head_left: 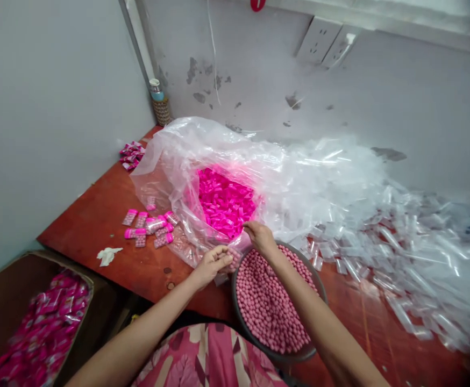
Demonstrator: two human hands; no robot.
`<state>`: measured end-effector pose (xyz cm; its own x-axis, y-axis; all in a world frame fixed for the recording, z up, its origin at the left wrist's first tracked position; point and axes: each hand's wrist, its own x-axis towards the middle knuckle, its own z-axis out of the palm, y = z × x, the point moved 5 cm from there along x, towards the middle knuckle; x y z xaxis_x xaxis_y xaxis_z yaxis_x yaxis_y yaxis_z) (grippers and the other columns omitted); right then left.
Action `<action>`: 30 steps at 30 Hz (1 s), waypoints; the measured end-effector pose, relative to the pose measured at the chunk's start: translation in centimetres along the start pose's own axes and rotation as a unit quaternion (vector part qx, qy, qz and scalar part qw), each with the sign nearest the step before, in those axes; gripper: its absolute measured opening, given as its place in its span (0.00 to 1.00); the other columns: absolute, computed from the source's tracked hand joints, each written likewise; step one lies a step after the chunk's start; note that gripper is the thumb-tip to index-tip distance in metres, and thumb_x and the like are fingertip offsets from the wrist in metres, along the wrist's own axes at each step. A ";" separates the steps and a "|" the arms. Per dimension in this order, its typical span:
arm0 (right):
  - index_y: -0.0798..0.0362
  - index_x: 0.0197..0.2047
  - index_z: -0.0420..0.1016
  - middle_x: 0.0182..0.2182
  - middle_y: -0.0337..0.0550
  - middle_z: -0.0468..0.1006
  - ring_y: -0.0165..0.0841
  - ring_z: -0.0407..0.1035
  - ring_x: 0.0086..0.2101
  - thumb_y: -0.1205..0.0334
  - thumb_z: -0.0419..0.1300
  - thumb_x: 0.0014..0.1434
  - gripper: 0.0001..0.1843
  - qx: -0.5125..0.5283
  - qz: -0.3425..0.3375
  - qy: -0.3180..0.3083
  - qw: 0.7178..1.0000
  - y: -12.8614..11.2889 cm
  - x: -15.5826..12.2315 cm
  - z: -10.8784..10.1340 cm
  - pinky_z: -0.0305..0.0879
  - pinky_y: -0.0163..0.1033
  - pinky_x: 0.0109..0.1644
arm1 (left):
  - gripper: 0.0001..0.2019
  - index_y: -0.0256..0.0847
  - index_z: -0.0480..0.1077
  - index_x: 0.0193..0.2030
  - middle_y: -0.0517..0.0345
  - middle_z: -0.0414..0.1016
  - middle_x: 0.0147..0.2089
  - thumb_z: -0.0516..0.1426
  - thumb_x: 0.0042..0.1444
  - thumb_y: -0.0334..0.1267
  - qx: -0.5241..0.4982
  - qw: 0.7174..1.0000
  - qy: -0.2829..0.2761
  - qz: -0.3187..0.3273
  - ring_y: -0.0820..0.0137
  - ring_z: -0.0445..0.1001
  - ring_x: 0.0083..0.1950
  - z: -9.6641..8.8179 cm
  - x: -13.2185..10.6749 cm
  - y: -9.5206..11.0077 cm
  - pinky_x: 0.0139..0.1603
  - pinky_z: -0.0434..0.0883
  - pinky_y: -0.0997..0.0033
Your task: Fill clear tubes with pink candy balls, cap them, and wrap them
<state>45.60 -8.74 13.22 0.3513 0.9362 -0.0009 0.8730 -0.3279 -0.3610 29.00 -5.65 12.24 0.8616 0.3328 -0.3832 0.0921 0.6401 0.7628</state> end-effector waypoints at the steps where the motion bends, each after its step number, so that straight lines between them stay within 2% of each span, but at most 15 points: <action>1: 0.53 0.44 0.70 0.40 0.49 0.74 0.36 0.66 0.41 0.66 0.46 0.60 0.14 -0.017 -0.012 -0.009 1.000 -0.2 1.5 0.7 0.60 0.38 0.42 | 0.17 0.36 0.69 0.38 0.55 0.73 0.33 0.61 0.44 0.45 -0.002 1.000 0.012 0.005 0.71 0.72 0.34 -0.6 0.0 0.2 0.38 0.69 0.69; 6: 0.55 0.41 0.72 0.43 0.54 0.70 0.41 0.59 0.45 0.70 0.48 0.58 0.13 -0.097 -0.081 -0.056 0.990 -0.5 6.6 3.0 0.53 0.43 0.45 | 0.17 0.36 0.69 0.38 0.56 0.73 0.35 0.61 0.44 0.44 -0.019 0.998 0.059 0.033 0.73 0.72 0.33 -3.2 0.1 1.2 0.37 0.70 0.70; 11: 0.56 0.37 0.72 0.42 0.55 0.69 0.42 0.58 0.44 0.71 0.48 0.57 0.12 -0.134 -0.137 -0.086 0.978 -0.1 8.0 3.3 0.49 0.47 0.47 | 0.16 0.36 0.68 0.38 0.56 0.73 0.35 0.61 0.45 0.43 -0.037 0.993 0.102 0.038 0.73 0.72 0.33 -4.7 0.3 1.7 0.37 0.70 0.72; 15: 0.57 0.37 0.71 0.43 0.54 0.70 0.41 0.58 0.45 0.72 0.48 0.57 0.12 -0.120 -0.157 -0.087 0.976 0.0 7.7 2.5 0.48 0.46 0.49 | 0.15 0.36 0.68 0.38 0.58 0.72 0.33 0.60 0.45 0.43 -0.056 0.988 0.133 0.061 0.74 0.72 0.31 -5.6 0.8 1.9 0.36 0.71 0.72; 20: 0.57 0.40 0.69 0.47 0.55 0.69 0.42 0.58 0.49 0.69 0.46 0.59 0.11 -0.047 -0.133 -0.043 0.989 0.3 6.2 -0.3 0.50 0.47 0.51 | 0.15 0.36 0.69 0.37 0.56 0.73 0.35 0.61 0.43 0.42 -0.068 0.979 0.159 0.104 0.72 0.73 0.35 -5.7 1.3 2.8 0.36 0.71 0.73; 22: 0.57 0.39 0.68 0.41 0.53 0.72 0.39 0.64 0.44 0.64 0.46 0.61 0.11 -0.005 -0.112 -0.031 0.993 0.2 5.0 -1.6 0.57 0.44 0.47 | 0.14 0.37 0.69 0.37 0.55 0.73 0.39 0.62 0.43 0.41 -0.078 0.978 0.150 0.121 0.70 0.72 0.38 -4.9 1.5 3.4 0.37 0.71 0.72; 25: 0.55 0.35 0.66 0.27 0.44 0.74 0.31 0.69 0.28 0.59 0.40 0.63 0.16 0.085 -0.079 -0.039 0.992 -0.9 2.6 -3.4 0.63 0.36 0.33 | 0.12 0.37 0.69 0.36 0.54 0.71 0.45 0.61 0.44 0.40 -0.103 0.979 0.116 0.136 0.69 0.72 0.41 -2.8 1.7 4.3 0.38 0.72 0.70; 27: 0.54 0.35 0.65 0.24 0.39 0.73 0.28 0.67 0.24 0.56 0.41 0.63 0.15 0.252 -0.027 -0.057 0.966 -1.7 0.8 -4.1 0.63 0.33 0.28 | 0.11 0.37 0.69 0.35 0.54 0.70 0.47 0.61 0.46 0.39 -0.124 0.979 0.084 0.137 0.68 0.71 0.43 -1.0 1.6 4.7 0.38 0.72 0.70; 28: 0.53 0.37 0.64 0.25 0.38 0.72 0.28 0.67 0.23 0.55 0.44 0.62 0.13 0.355 0.009 -0.065 0.932 -2.1 -0.1 -4.3 0.63 0.33 0.27 | 0.10 0.37 0.69 0.35 0.54 0.70 0.47 0.60 0.46 0.38 -0.133 0.980 0.066 0.134 0.68 0.72 0.43 0.0 1.6 4.8 0.38 0.72 0.70; 30: 0.51 0.39 0.63 0.25 0.36 0.72 0.27 0.67 0.23 0.54 0.51 0.58 0.10 0.527 0.081 -0.064 0.843 -2.8 -1.8 -4.3 0.63 0.33 0.26 | 0.10 0.37 0.69 0.36 0.54 0.72 0.43 0.60 0.47 0.38 -0.144 0.981 0.035 0.125 0.69 0.73 0.40 1.7 1.4 4.7 0.38 0.73 0.70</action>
<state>44.01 -10.10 18.22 0.3393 0.9179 -0.2060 0.0073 -0.2216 -0.9751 31.54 -3.34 16.21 0.8017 0.5452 -0.2449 -0.2721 0.6978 0.6627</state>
